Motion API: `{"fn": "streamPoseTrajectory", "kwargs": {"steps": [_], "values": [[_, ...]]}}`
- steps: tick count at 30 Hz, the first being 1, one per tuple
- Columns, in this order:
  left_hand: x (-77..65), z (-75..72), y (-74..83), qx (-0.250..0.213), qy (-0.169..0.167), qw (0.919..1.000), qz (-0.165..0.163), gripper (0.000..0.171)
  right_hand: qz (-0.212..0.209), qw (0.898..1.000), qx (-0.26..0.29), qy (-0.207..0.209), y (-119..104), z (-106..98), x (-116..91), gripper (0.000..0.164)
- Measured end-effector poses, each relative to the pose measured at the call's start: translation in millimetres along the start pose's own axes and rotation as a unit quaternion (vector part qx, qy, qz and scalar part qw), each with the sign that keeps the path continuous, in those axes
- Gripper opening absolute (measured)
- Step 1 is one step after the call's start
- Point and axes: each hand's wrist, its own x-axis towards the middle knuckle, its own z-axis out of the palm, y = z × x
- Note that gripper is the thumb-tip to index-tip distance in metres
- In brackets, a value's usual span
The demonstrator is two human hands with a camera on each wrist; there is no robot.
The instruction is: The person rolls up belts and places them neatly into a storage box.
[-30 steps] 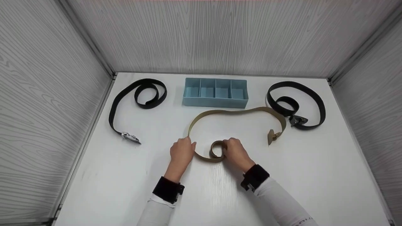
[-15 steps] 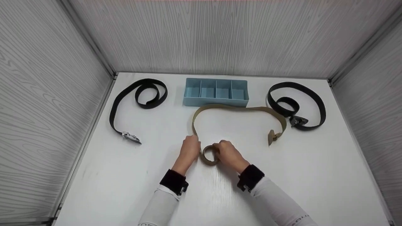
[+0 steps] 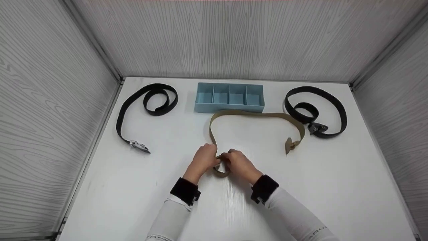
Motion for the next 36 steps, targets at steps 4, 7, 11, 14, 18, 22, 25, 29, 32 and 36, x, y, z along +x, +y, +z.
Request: {"fn": "streamPoseTrajectory", "kwargs": {"steps": [4, 7, 11, 14, 18, 22, 25, 29, 32, 36], "values": [[3.9, 3.6, 0.2, 0.081, 0.042, 0.9954, 0.030, 0.009, 0.009, 0.999, 0.035, -0.022, 6, -4, 1, 0.019], [5.0, 1.8, -4.8, 0.093, 0.049, 0.9943, 0.016, 0.008, 0.043, 0.998, 0.033, -0.041, 17, -22, -4, 0.028], [1.2, -6.9, -21.1, 0.074, 0.043, 0.9961, -0.023, 0.007, 0.114, 0.988, -0.104, -0.020, 53, -64, -24, 0.045], [-4.9, -15.3, -37.6, 0.062, 0.045, 0.9959, -0.048, 0.007, 0.183, 0.963, -0.198, 0.009, 93, -98, -47, 0.047], [-11.3, -24.6, -58.0, 0.053, 0.053, 0.9946, -0.072, 0.008, 0.244, 0.949, -0.201, 0.001, 139, -131, -83, 0.045], [-12.3, -31.1, -71.2, 0.047, 0.056, 0.9939, -0.084, 0.005, 0.254, 0.957, -0.142, -0.002, 163, -148, -110, 0.029], [-12.5, -33.8, -78.6, 0.041, 0.056, 0.9932, -0.094, 0.003, 0.248, 0.964, -0.092, 0.014, 172, -155, -126, 0.024], [-12.9, -36.6, -87.4, 0.033, 0.065, 0.9912, -0.110, 0.004, 0.241, 0.969, -0.056, 0.027, 181, -164, -146, 0.026], [-14.1, -38.0, -92.3, 0.028, 0.072, 0.9898, -0.120, 0.005, 0.241, 0.969, -0.048, 0.035, 188, -171, -162, 0.023], [-15.8, -37.9, -93.7, 0.023, 0.070, 0.9889, -0.129, 0.005, 0.275, 0.959, -0.052, 0.042, 197, -180, -183, 0.021]]}}
